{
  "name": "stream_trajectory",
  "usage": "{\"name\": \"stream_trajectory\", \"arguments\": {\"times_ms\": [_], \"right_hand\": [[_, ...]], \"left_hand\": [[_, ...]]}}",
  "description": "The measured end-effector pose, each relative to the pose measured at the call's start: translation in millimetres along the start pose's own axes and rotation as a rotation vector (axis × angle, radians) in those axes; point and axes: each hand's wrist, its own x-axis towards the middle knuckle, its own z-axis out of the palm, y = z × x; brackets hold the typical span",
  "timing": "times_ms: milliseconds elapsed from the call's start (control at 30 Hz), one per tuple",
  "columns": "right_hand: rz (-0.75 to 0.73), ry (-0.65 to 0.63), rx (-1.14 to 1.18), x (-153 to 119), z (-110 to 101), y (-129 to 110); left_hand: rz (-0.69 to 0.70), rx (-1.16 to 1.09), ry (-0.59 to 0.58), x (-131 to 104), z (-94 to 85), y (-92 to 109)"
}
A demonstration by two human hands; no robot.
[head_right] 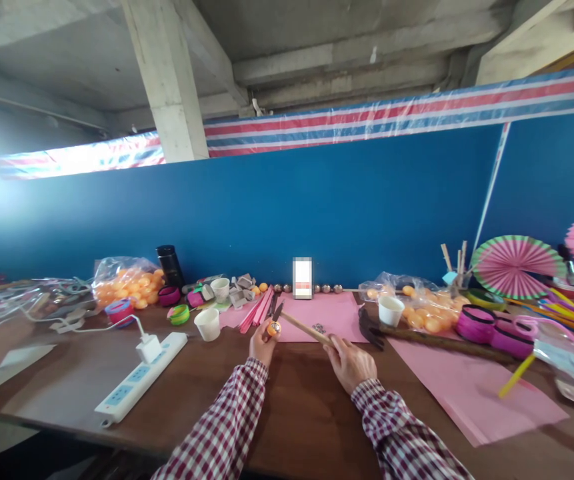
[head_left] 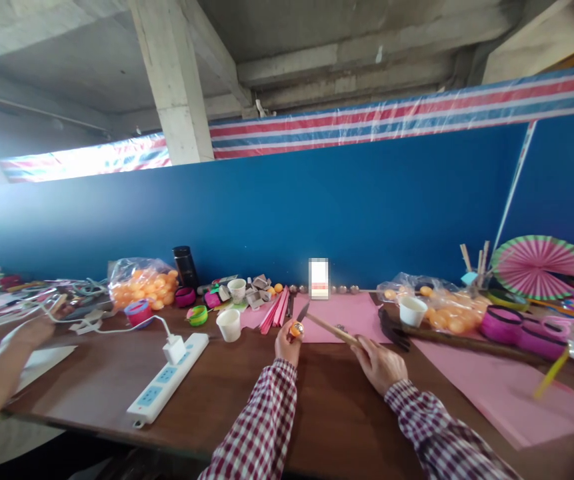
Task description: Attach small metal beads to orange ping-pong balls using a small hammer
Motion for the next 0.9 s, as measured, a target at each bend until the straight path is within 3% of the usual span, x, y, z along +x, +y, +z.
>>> {"name": "stream_trajectory", "arguments": {"times_ms": [300, 567, 767, 900], "right_hand": [[-0.027, -0.029, -0.021, -0.4, -2.3, -1.7], [-0.009, -0.062, -0.027, 1.0, -4.7, -3.0], [0.04, -0.013, -0.008, 0.5, -2.7, -0.1], [0.012, -0.07, -0.003, 0.7, -3.2, -0.5]], "left_hand": [[0.014, 0.05, 0.033, -0.8, 1.6, -6.8], [0.005, 0.046, -0.005, 0.8, 0.4, -8.3], [-0.002, 0.061, 0.008, 1.4, -1.3, -7.7], [0.006, 0.086, 0.03, 1.7, -2.3, -7.9]]}}
